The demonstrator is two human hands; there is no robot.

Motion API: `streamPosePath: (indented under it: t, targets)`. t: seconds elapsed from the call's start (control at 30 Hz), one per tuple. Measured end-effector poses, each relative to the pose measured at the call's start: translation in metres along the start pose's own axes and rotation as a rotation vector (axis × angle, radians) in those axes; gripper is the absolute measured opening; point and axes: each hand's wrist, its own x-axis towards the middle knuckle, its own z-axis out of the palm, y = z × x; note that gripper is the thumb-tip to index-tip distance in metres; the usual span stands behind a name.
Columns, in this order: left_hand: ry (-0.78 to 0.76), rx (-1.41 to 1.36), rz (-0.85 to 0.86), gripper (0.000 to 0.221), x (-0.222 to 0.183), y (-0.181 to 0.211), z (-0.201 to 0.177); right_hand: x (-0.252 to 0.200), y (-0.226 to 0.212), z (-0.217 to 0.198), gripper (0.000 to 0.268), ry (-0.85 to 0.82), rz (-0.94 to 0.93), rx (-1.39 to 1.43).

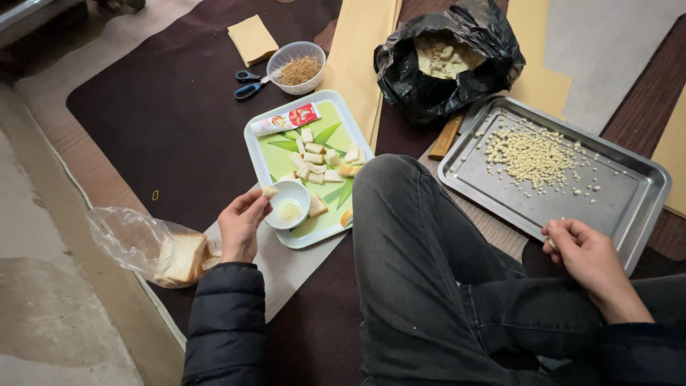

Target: Preparing small dough balls by incorporating small white ingredients from a tray

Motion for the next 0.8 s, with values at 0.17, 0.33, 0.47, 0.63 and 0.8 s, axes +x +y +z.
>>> streamPosePath:
  t: [0.17, 0.33, 0.47, 0.63, 0.8]
  targets:
    - [-0.051, -0.454, -0.119, 0.030, -0.006, 0.009, 0.002, -0.004, -0.006, 0.001, 0.039, 0.019, 0.013, -0.022]
    - [-0.185, -0.583, -0.065, 0.041, -0.020, 0.031, 0.024, 0.006, 0.009, -0.001, 0.037, 0.010, -0.009, 0.007]
    - [-0.392, -0.616, 0.015, 0.037, -0.054, 0.064, 0.066, 0.015, 0.022, -0.003, 0.038, -0.002, -0.013, 0.039]
    - [-0.712, -0.597, 0.167, 0.026, -0.172, 0.139, 0.141, 0.030, 0.040, -0.005, 0.039, 0.005, -0.019, 0.055]
    - [-1.205, -0.619, 0.412, 0.017, -0.287, 0.230, 0.203, 0.035, 0.040, -0.007, 0.038, -0.008, -0.029, 0.121]
